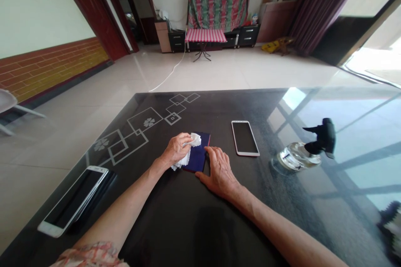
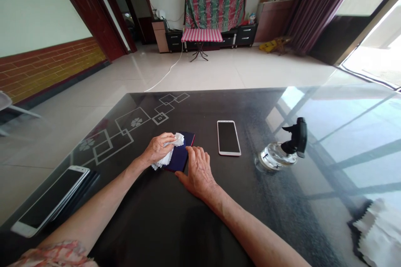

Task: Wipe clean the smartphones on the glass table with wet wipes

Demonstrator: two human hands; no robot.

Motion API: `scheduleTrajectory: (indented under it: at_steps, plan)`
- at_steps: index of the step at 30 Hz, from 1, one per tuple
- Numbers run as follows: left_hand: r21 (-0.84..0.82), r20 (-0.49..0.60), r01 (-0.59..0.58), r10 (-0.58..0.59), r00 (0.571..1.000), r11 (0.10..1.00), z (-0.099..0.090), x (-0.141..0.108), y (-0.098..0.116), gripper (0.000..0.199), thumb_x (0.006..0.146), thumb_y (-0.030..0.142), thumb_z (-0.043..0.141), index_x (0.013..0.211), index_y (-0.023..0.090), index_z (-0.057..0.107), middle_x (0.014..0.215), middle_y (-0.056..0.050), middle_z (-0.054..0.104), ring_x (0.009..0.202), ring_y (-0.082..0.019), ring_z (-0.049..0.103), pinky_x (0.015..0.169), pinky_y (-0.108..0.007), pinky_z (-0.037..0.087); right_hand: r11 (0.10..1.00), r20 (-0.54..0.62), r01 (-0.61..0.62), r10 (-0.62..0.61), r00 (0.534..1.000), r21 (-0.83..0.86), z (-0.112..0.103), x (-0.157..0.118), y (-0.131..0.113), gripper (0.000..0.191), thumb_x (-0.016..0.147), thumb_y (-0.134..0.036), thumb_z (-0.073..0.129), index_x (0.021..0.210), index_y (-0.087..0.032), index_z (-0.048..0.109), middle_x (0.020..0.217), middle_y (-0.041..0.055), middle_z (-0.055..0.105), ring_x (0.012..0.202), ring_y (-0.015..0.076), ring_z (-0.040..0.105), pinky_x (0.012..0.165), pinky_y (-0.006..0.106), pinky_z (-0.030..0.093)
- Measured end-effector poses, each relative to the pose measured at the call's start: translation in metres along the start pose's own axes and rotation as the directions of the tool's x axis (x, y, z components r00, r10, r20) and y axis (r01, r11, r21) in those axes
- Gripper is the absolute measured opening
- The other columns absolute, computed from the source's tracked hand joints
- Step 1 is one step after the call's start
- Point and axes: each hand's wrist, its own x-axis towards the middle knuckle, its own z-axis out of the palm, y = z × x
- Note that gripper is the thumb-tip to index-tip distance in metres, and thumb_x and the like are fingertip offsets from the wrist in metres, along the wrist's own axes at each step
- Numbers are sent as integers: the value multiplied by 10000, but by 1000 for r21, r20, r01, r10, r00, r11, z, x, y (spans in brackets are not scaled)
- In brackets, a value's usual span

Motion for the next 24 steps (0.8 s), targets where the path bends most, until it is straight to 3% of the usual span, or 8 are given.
scheduleTrajectory:
  at_steps: [5,12,17,21,24]
  plan:
    - [159,61,-204,197,979,966,-4,-9,9,317,912,149,445,1122,201,676,1362,-83,558,1195,-226,561,1029,-374,463,1000,-10,6,-6,1000,0,-3,-1,0,698,737,-347,686,1332,-105,411,1290,188,523,1217,319,461,1038,515,360]
    - [122,-34,-331,337,941,936,-5,-20,1,264,959,185,449,1049,173,698,1156,-96,682,1001,-188,649,877,-339,511,988,66,-64,73,995,-139,-11,2,9,807,668,-540,731,1300,-95,500,1444,197,432,1341,367,345,1087,506,315]
    - [101,-49,-361,367,929,927,5,5,-10,253,942,159,475,1010,181,717,1136,-79,701,968,-170,667,840,-316,500,981,92,-53,71,993,-187,-10,1,8,876,695,-575,699,1376,-81,451,1483,186,403,1372,365,309,1102,508,290]
    - [111,-33,-365,371,928,924,13,32,-16,303,941,127,431,1015,183,720,1130,-71,706,985,-167,666,828,-310,484,981,103,-47,68,992,-187,-11,2,7,822,713,-586,679,1351,-104,487,1471,172,421,1362,366,319,1099,505,288]
    - [122,8,-360,361,932,925,11,38,-16,325,950,127,408,1013,187,722,1124,-65,706,976,-160,659,842,-308,475,982,96,-48,66,993,-182,-12,2,7,806,709,-588,682,1339,-121,499,1464,159,430,1358,361,319,1095,498,292]
